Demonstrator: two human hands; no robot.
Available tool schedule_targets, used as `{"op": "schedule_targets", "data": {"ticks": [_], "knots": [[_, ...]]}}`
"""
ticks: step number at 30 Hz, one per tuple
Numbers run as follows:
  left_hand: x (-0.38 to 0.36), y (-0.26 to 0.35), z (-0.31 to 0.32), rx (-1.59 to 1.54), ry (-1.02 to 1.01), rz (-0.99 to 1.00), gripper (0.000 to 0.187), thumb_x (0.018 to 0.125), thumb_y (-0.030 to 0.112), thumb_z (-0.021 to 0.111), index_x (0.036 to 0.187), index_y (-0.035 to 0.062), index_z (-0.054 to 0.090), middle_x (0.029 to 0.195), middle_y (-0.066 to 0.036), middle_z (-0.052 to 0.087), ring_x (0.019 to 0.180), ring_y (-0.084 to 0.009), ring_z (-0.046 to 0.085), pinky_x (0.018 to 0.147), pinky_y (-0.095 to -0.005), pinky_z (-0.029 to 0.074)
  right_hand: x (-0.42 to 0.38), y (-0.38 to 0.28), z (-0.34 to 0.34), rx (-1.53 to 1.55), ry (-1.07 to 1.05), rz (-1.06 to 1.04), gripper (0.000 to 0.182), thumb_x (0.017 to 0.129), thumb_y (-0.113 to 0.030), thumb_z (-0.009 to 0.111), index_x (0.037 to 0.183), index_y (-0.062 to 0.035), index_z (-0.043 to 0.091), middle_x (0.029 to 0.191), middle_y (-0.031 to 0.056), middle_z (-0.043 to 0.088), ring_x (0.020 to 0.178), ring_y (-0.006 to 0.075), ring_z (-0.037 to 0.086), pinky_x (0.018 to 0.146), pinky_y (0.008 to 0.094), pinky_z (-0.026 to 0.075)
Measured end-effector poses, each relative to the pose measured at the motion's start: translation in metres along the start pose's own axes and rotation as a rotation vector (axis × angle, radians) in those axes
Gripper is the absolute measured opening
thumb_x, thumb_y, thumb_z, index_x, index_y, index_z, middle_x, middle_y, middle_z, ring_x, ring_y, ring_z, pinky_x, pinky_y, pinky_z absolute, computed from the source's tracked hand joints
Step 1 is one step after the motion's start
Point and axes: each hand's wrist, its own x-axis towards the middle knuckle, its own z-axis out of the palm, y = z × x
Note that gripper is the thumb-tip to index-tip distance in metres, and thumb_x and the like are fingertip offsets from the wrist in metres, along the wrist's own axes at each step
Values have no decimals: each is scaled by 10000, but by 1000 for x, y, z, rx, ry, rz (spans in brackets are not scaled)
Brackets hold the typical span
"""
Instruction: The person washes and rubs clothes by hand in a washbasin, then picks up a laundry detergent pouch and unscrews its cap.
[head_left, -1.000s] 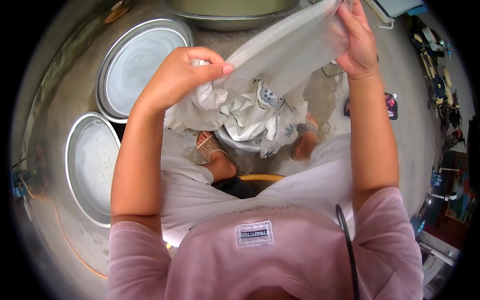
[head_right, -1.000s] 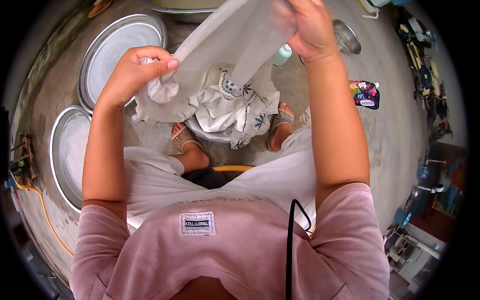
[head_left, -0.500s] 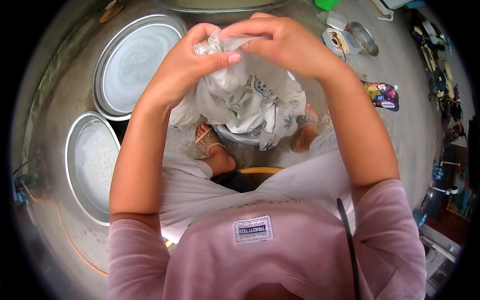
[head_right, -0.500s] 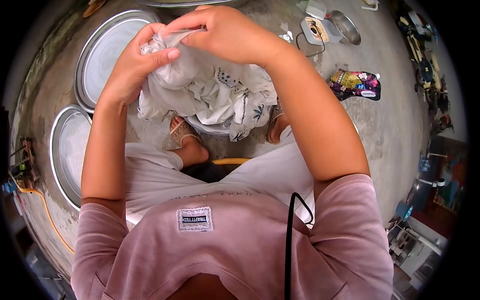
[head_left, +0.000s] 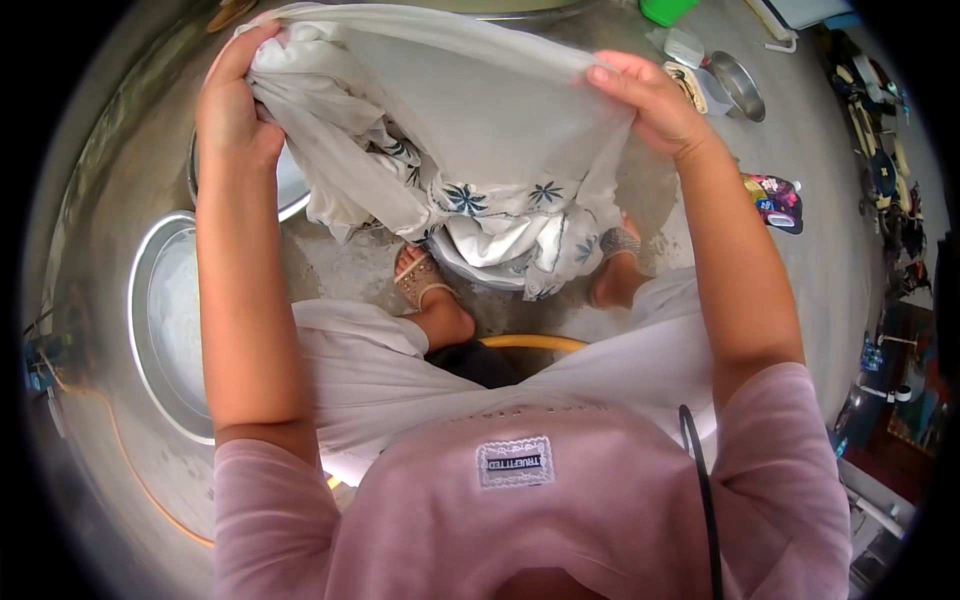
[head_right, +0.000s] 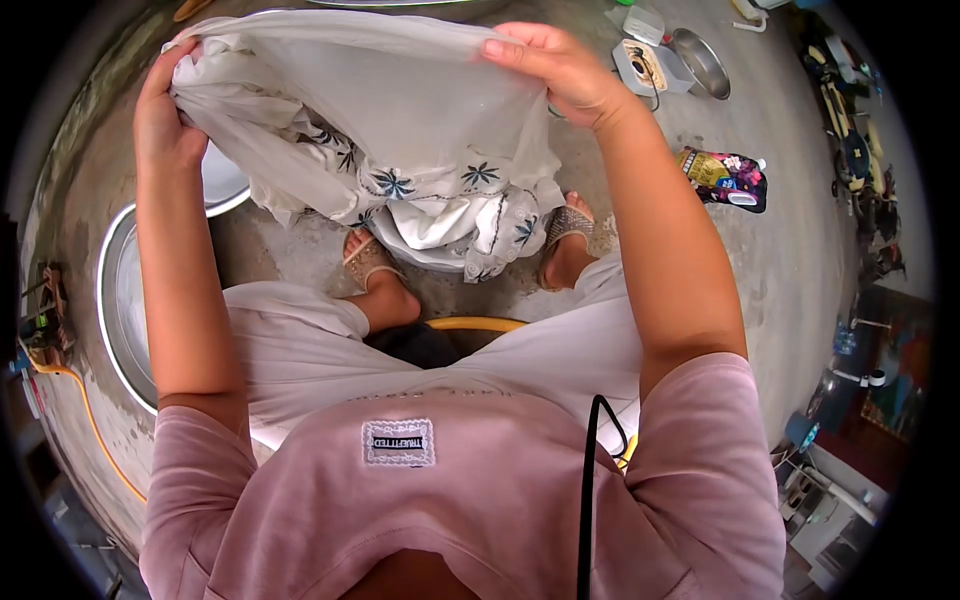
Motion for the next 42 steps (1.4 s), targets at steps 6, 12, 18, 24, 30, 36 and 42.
{"op": "schedule_targets", "data": {"ticks": [6,12,18,24,30,36,42], "knots": [[-60,-11,53,123,-608,-23,322,836,182,616,1092,-4,558,1030,-85,607,902,-157,587,813,-284,461,-9,-92,63,-297,125,-565,205,886,-143,541,1054,-63,628,982,40,652,867,154,608,806,280,467],[-79,-16,69,275,-506,-176,209,805,90,641,983,-2,582,965,-72,612,849,-128,581,726,-274,483,-5,-93,77,-205,178,-446,213,845,-147,558,1007,-39,646,961,58,662,925,138,598,832,285,460],[-59,-17,47,380,-464,-234,285,797,233,699,993,35,638,873,-15,640,797,-99,588,744,-219,450,11,-25,49,-711,302,-219,293,770,-177,479,1008,-58,601,818,127,628,694,212,566,674,321,453],[-54,-8,38,249,-409,-58,128,817,98,626,899,1,613,816,-60,631,739,-146,600,689,-277,487,23,66,-2,-902,358,88,265,769,-148,501,959,-1,614,829,188,642,757,324,602,717,393,467],[-41,-8,32,187,-410,-75,181,820,108,597,958,-7,612,870,-71,642,776,-159,613,714,-301,496,-1,-31,-30,484,502,-266,204,850,-126,513,971,17,594,804,55,615,666,150,556,621,273,440],[-79,-4,88,136,-252,-279,220,828,138,602,1010,15,593,905,-55,619,860,-148,590,776,-287,474,-25,-89,47,-81,210,-390,226,805,-143,557,990,-25,614,916,61,653,872,160,600,791,297,467],[-81,-32,65,439,-507,-214,286,801,257,704,956,22,652,809,-13,637,740,-81,581,681,-224,451,-25,-104,79,-484,408,-394,266,849,-186,532,1039,-14,603,1036,83,650,907,226,607,829,317,459]]}}
